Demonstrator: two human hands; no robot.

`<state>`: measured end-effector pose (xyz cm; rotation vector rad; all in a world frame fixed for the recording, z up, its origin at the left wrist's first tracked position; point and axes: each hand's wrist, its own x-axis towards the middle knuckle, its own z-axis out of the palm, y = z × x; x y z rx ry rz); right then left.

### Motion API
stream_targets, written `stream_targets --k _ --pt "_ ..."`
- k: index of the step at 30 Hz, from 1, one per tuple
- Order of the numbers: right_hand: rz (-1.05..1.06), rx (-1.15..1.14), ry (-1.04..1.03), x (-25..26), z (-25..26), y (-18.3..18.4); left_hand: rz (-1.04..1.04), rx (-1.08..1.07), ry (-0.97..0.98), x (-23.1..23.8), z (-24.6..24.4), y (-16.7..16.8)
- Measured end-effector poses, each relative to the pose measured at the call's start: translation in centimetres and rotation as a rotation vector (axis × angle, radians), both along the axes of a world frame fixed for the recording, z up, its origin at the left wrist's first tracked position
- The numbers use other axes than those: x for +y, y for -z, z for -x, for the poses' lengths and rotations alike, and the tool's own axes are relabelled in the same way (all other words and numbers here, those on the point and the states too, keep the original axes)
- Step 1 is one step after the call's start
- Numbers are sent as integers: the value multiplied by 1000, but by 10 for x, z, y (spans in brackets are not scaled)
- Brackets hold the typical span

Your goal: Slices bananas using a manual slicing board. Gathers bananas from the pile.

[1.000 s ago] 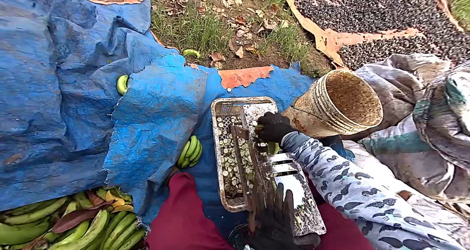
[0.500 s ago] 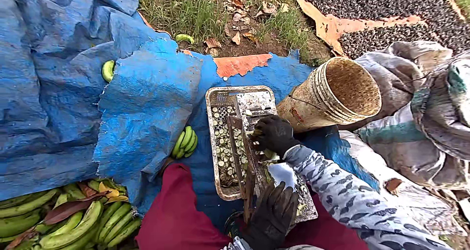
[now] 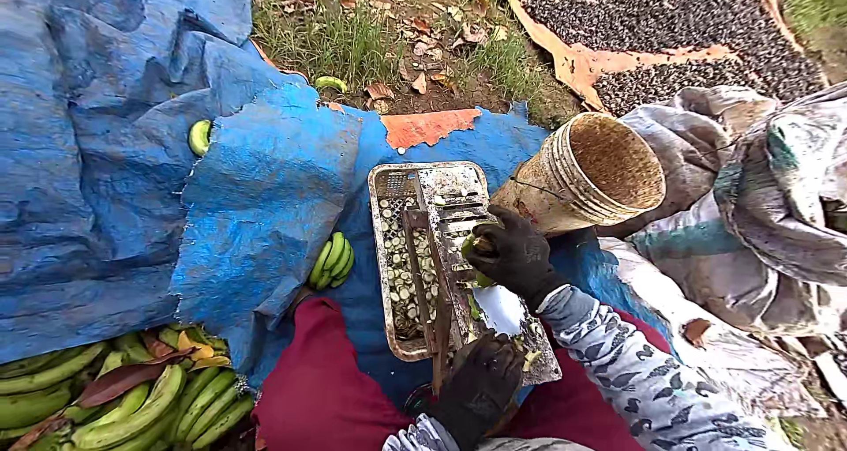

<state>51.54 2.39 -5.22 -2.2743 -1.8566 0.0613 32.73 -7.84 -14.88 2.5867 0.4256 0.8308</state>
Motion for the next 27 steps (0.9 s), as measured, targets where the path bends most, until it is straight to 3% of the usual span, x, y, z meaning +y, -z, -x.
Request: stream_targets --k 2,4,8,11,13,18,20,22,25,27 --pt "222 30 86 12 8 -12 26 26 12 3 0 -3" --pt "313 94 111 25 6 -14 77 41 32 5 0 -6" --pt "95 153 32 -27 4 -12 142 17 59 8 1 -8" --pt "-190 60 -109 -71 18 3 149 38 59 9 0 -10" --pt "-264 44 -95 -35 16 21 144 54 77 8 2 -9" --pt "-19 36 113 128 -23 41 133 22 104 8 2 -5" --pt "0 42 92 139 -28 38 134 -17 95 9 4 -2" --pt "-44 81 -20 86 -24 31 160 -22 111 9 4 -2" --pt "11 45 -78 -38 -5 8 180 -12 135 8 2 -3" --pt "-45 -40 -101 -75 10 4 162 -24 126 9 2 0"
